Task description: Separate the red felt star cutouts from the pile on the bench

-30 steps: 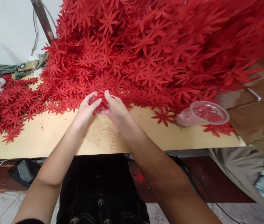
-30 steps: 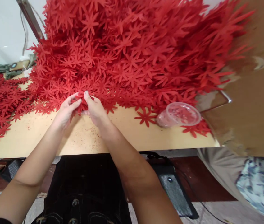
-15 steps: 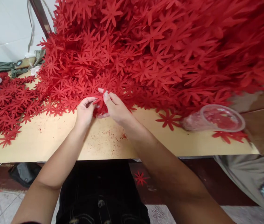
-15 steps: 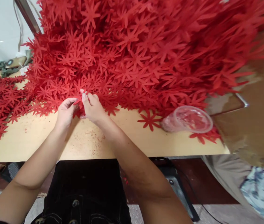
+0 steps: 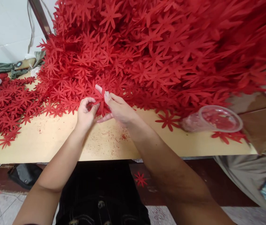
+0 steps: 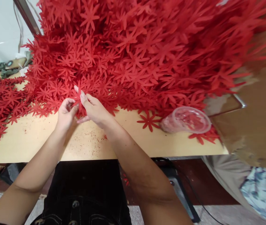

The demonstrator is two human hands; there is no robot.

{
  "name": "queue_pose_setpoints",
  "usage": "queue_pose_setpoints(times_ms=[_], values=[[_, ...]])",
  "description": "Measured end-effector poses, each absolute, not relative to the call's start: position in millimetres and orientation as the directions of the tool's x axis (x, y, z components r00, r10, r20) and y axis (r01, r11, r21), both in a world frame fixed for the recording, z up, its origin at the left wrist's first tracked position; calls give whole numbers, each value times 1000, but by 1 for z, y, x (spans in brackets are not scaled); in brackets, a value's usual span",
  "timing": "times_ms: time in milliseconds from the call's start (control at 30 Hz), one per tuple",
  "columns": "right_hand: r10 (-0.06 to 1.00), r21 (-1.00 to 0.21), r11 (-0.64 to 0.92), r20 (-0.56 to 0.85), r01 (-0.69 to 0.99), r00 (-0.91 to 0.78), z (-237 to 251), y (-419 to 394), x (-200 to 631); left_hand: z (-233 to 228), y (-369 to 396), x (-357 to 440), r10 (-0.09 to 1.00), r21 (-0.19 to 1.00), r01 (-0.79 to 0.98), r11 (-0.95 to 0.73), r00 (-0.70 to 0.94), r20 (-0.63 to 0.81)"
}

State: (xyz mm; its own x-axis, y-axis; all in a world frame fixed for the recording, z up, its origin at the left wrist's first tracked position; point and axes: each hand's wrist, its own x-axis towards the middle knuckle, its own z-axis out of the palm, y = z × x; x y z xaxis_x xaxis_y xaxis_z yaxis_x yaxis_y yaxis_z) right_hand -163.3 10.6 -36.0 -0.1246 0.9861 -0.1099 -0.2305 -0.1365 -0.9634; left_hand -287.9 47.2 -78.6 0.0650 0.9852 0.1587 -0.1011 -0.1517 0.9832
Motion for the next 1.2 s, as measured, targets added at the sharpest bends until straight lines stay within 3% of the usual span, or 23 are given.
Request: queue_pose_setpoints(times_ms=[133,233,333,600,900,1067,1200], values=[[997,-995,24,16,-102,77,-45,22,-147,-65,46,-293,993,963,-259,-75,-111,47],[986,-994,82,70,-72,152,-50,30,-135,-58,43,-296,991,938,-332,101,-49,-124],[980,-992,79,60,-97,188,-49,33,-130,-56,39,-296,982,910,-371,186,36,-186],[973,-996,-17,-38,-92,228,-39,28,-137,-60,36,-292,969,904,-362,226,175,-172],[938,-980,186,199,72,283,-60,37,-128,-60,33,-289,979,917,-351,189,138,-149],[946,-991,123,100,-57,308,-58,38,-130,-66,36,-290,977,925,-339,170,180,-114],[944,-996,84,68,-35,322,-57,37,-132,-67,36,-291,974,942,-319,107,226,-34]])
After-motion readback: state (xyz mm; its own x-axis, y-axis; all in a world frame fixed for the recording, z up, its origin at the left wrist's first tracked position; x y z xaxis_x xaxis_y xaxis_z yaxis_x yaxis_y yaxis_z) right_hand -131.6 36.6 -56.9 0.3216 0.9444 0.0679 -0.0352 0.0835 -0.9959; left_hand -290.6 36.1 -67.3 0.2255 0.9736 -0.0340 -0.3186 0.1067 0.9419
